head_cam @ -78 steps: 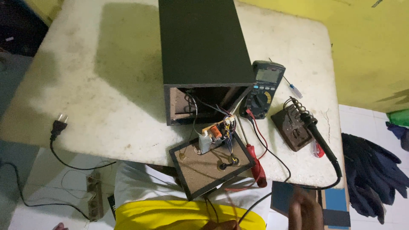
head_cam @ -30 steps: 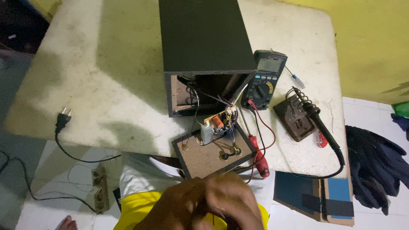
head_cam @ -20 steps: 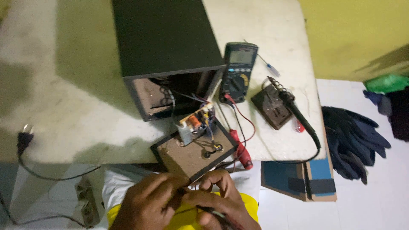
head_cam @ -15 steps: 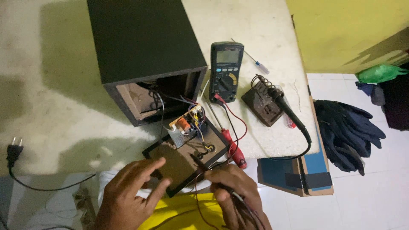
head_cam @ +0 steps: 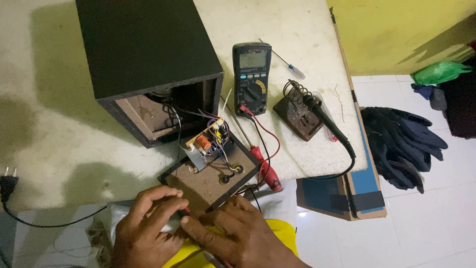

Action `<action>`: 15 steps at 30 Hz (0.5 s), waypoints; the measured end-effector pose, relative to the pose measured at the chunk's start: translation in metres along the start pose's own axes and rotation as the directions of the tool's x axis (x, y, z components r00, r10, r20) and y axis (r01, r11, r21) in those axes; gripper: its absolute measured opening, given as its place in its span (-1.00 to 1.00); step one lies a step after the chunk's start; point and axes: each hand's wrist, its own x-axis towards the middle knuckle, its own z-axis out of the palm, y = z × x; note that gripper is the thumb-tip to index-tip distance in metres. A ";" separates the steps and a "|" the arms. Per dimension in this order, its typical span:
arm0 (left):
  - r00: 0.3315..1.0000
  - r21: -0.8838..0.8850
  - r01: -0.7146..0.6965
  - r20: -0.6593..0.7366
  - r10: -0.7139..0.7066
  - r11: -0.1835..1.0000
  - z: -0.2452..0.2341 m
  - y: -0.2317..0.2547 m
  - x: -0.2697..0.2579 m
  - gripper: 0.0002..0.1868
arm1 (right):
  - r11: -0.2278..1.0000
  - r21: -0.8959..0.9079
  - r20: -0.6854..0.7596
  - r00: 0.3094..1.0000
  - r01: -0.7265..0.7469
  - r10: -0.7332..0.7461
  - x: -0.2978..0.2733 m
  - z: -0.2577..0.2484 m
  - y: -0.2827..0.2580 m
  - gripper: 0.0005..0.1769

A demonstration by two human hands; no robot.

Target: The person uses a screwdriver to remove screws from the back panel of a black electronic device. They then open the casing to reveal the internal components and use a multimeter to test the circuitry.

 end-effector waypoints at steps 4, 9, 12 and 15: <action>0.995 0.136 -0.044 -0.083 0.056 0.990 -0.012 -0.007 0.001 -0.70 | 0.997 0.026 0.002 0.998 -0.070 0.070 -0.023 0.002 0.035 -0.46; 0.948 0.042 0.151 -0.291 -0.132 0.988 -0.021 -0.011 -0.005 -0.80 | 0.894 -0.255 -0.524 0.830 -0.368 0.192 -0.018 -0.001 0.145 -0.74; 0.959 0.006 0.057 -0.277 -0.053 0.998 -0.020 -0.006 0.006 -0.83 | 0.885 -0.266 -0.496 0.841 -0.383 0.215 0.004 0.011 0.211 -0.85; 0.957 0.010 0.089 -0.277 -0.083 0.996 -0.013 -0.002 0.007 -0.83 | 0.864 -0.386 -0.435 0.890 -0.325 0.140 0.007 0.024 0.257 -0.73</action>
